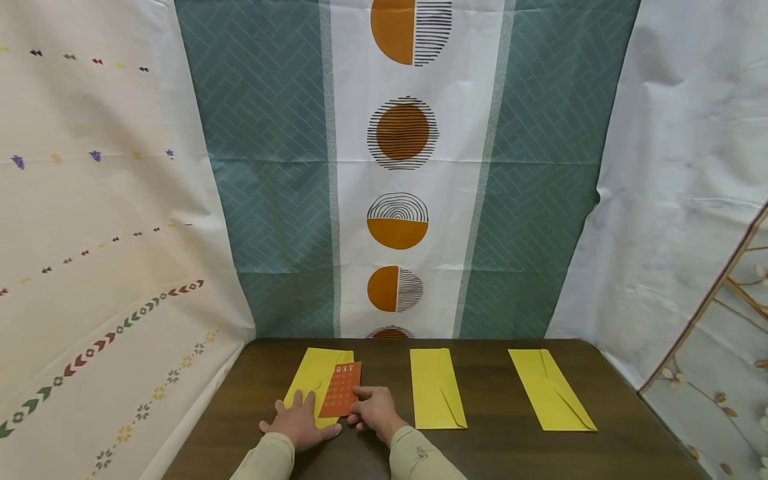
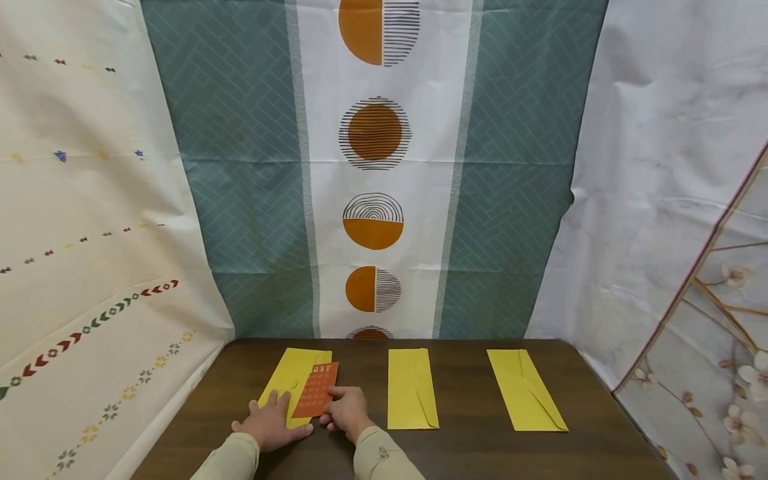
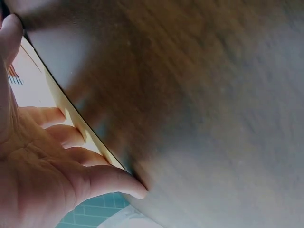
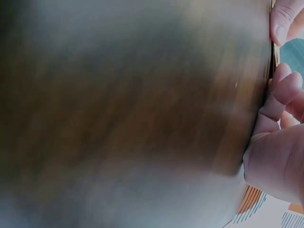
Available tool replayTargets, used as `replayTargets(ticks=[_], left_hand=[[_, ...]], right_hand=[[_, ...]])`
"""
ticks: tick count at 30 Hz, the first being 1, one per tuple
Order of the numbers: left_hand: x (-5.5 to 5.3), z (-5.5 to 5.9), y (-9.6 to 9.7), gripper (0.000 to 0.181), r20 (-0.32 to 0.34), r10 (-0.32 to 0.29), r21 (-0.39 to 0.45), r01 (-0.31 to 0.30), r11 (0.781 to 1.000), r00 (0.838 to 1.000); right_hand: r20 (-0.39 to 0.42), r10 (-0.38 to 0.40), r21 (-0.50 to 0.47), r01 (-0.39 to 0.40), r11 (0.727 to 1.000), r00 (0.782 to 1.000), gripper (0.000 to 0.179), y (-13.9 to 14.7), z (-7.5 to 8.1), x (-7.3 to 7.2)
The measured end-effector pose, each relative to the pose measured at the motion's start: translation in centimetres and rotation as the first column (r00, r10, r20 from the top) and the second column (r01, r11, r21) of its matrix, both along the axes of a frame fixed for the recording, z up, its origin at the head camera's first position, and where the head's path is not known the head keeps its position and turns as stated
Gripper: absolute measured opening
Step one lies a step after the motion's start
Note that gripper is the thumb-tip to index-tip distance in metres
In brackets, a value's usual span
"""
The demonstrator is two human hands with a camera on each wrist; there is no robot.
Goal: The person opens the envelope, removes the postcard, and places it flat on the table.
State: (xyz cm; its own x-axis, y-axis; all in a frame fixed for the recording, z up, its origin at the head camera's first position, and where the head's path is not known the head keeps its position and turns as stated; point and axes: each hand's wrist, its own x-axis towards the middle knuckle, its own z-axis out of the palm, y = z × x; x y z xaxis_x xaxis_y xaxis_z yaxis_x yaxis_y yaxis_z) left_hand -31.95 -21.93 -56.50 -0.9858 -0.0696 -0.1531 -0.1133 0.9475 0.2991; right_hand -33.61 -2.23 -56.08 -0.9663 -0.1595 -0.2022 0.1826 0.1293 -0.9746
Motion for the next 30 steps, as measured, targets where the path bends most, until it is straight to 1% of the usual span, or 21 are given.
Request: replayTargets(ticks=[10,14,18,23,30], left_hand=[[0.23,0.29,0.26,0.126,0.014,0.043,-0.004,-0.043,0.999,0.999],[0.56,0.68,0.44,0.125,0.013,0.038,-0.002,-0.038,0.999,0.999],[0.71,0.88,0.61,0.123,0.004,0.031,0.001,-0.031,1.0,1.0],[0.54,0.76,0.72,0.125,0.003,0.039,0.002,-0.039,0.999,0.999],[0.68,0.79,0.79,0.123,0.007,0.035,-0.014,-0.035,0.999,0.999]], right_hand=[[-0.013,-0.001,-0.011,0.001,1.0,1.0,0.044,0.15,-0.24,-0.05],[-0.02,0.004,-0.017,-0.004,1.0,1.0,0.044,0.3,-0.3,-0.08],[-0.025,0.017,0.004,-0.016,1.0,1.0,0.042,0.44,-0.29,-0.14],[-0.05,0.044,0.038,-0.043,0.998,0.998,0.036,0.53,-0.4,-0.17],[-0.045,0.052,0.052,-0.05,0.997,0.998,0.035,0.56,-0.54,-0.1]])
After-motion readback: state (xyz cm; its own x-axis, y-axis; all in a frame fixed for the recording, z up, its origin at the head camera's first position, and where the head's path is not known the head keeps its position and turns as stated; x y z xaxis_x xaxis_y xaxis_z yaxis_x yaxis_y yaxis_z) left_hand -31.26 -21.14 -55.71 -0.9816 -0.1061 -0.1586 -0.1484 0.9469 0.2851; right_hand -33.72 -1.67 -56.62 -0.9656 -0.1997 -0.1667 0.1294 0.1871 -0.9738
